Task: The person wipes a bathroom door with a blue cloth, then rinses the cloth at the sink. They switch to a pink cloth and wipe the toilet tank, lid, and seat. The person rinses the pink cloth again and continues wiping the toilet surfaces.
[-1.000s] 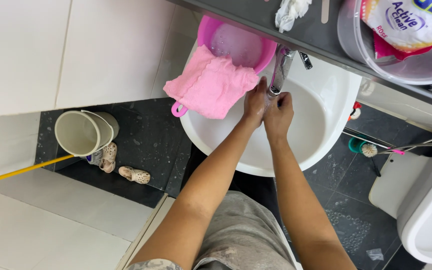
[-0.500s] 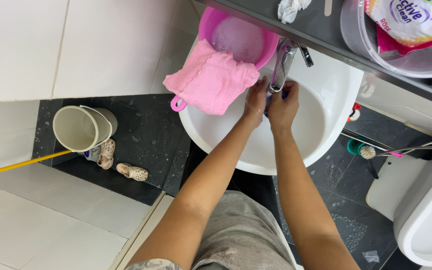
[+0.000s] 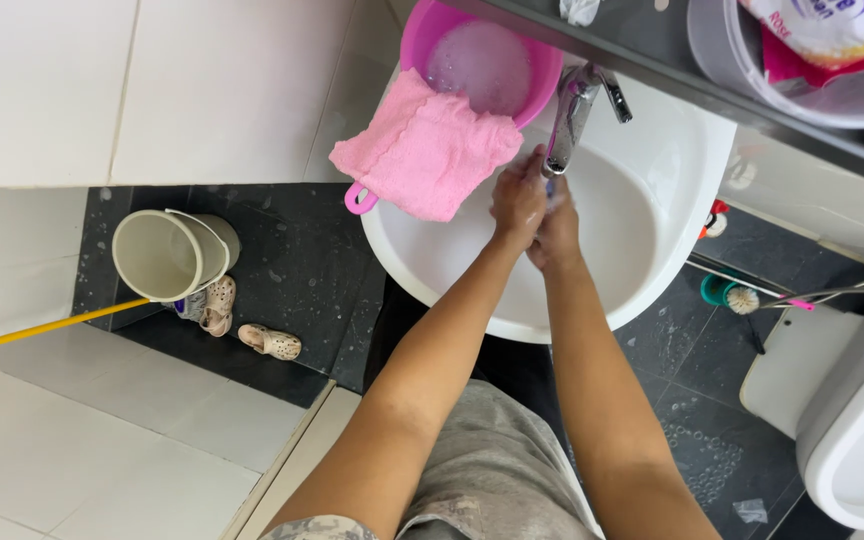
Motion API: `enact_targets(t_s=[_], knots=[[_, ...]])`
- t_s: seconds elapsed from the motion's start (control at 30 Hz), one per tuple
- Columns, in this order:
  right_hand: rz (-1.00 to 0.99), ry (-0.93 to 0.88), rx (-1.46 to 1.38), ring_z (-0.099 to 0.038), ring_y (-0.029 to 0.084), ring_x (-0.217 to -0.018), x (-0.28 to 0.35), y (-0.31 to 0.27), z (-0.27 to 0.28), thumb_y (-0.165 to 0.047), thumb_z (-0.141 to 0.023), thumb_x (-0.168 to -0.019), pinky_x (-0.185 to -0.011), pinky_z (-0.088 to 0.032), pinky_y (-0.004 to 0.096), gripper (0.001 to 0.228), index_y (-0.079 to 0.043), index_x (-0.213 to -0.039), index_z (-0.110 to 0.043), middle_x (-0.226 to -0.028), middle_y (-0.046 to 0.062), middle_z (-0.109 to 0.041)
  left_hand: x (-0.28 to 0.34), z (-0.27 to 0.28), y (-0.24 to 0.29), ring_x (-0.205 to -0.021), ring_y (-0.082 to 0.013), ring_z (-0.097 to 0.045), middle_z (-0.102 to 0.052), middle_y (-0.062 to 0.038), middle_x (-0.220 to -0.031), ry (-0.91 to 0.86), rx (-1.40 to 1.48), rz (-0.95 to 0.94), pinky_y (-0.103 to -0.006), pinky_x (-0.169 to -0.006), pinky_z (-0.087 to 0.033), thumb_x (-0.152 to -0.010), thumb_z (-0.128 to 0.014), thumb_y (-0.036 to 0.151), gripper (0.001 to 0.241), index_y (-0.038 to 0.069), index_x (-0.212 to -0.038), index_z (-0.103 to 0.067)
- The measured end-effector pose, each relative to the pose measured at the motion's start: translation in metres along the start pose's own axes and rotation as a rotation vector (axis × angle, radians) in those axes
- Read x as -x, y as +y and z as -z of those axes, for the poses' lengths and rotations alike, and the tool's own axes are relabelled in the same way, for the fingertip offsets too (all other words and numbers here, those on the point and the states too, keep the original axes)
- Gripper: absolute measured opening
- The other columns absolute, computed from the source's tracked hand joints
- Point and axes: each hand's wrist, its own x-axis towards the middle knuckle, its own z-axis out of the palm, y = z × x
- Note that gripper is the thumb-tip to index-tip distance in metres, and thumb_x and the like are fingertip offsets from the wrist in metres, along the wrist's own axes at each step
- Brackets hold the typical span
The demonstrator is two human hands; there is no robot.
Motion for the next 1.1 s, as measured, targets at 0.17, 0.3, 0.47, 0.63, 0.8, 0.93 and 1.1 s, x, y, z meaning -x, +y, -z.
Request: enact_targets(t_s=[0.17,0.3,0.47,0.63,0.8,0.93,1.1], knots=[[-0.258,-0.094,-0.231,-0.071,0.029,-0.089,0.018,-0.053,-0.059,-0.045,-0.042,-0.099,-0.082,-0.06,0.045,0.042,-0.009,-0.116,-0.056,-0.102,0.012,-0.067,0.003,0.009,0.023,-0.103,-0.0379,-0.065,-0.072,-0.014,-0.101,-0.001,-0.217,-0.121,-0.0507,-0.093,-0.045,-0.102,-0.05,0.042,0.037,0.01,-0.104,-0.067],[-0.003,-0.13,-0.166,-0.067,0.02,-0.11,0.003,-0.026,-0.033,-0.027,-0.055,-0.102,-0.099,-0.056,0.036,0.036,-0.006,-0.131,-0.058,-0.122,0.007,-0.068,0.007,0.011,0.022,-0.126,-0.0367,-0.055,-0.065,-0.016,-0.128,0.153,-0.335,-0.28,-0.0538,-0.11,-0.031,-0.099,-0.047,0.047,0.047,0.011,-0.126,-0.063],[0.069,0.158,0.209,-0.062,0.02,-0.09,-0.022,-0.012,-0.018,-0.024,-0.058,-0.104,-0.078,-0.054,0.037,0.028,0.001,-0.115,-0.064,-0.103,0.009,-0.067,-0.015,-0.005,-0.043,-0.134,-0.0381,-0.043,-0.051,-0.02,-0.148,0.079,-0.039,-0.01,-0.053,-0.111,-0.028,-0.107,-0.039,0.055,0.061,0.009,-0.144,-0.055],[0.089,0.116,0.689,-0.058,0.024,-0.079,-0.006,-0.037,-0.047,-0.031,-0.061,-0.103,-0.072,-0.051,0.037,0.033,0.001,-0.106,-0.07,-0.096,0.016,-0.07,0.005,0.024,-0.007,-0.132,-0.0236,-0.052,-0.056,-0.009,-0.145,-0.285,0.816,0.562,-0.0442,-0.109,-0.042,-0.101,-0.039,0.067,0.066,0.016,-0.14,-0.056],[0.802,-0.034,1.585,-0.059,0.04,-0.101,-0.012,-0.031,-0.018,-0.029,-0.063,-0.102,-0.089,-0.043,0.058,0.023,-0.013,-0.104,-0.08,-0.115,0.007,-0.076,0.005,0.035,-0.027,-0.115,-0.0192,-0.063,-0.066,-0.003,-0.126,-0.459,1.081,0.61,-0.0397,-0.097,-0.053,-0.098,-0.051,0.058,0.053,0.017,-0.129,-0.061],[0.578,0.03,1.059,-0.064,0.034,-0.115,-0.001,-0.032,0.008,-0.028,-0.05,-0.11,-0.104,-0.05,0.048,0.032,-0.003,-0.121,-0.068,-0.124,0.013,-0.066,0.0,0.031,-0.012,-0.092,-0.0221,-0.069,-0.072,-0.006,-0.104,-0.384,0.979,0.573,-0.0403,-0.079,-0.059,-0.096,-0.061,0.049,0.044,0.01,-0.118,-0.065],[-0.469,0.058,0.057,-0.065,0.033,-0.112,0.03,-0.054,-0.033,-0.059,-0.036,-0.101,-0.1,-0.051,0.053,0.058,-0.015,-0.131,-0.058,-0.123,0.011,-0.067,0.0,0.013,0.007,-0.075,-0.0298,-0.069,-0.072,-0.011,-0.082,0.027,0.271,0.193,-0.044,-0.072,-0.053,-0.096,-0.064,0.035,0.033,0.003,-0.096,-0.072]])
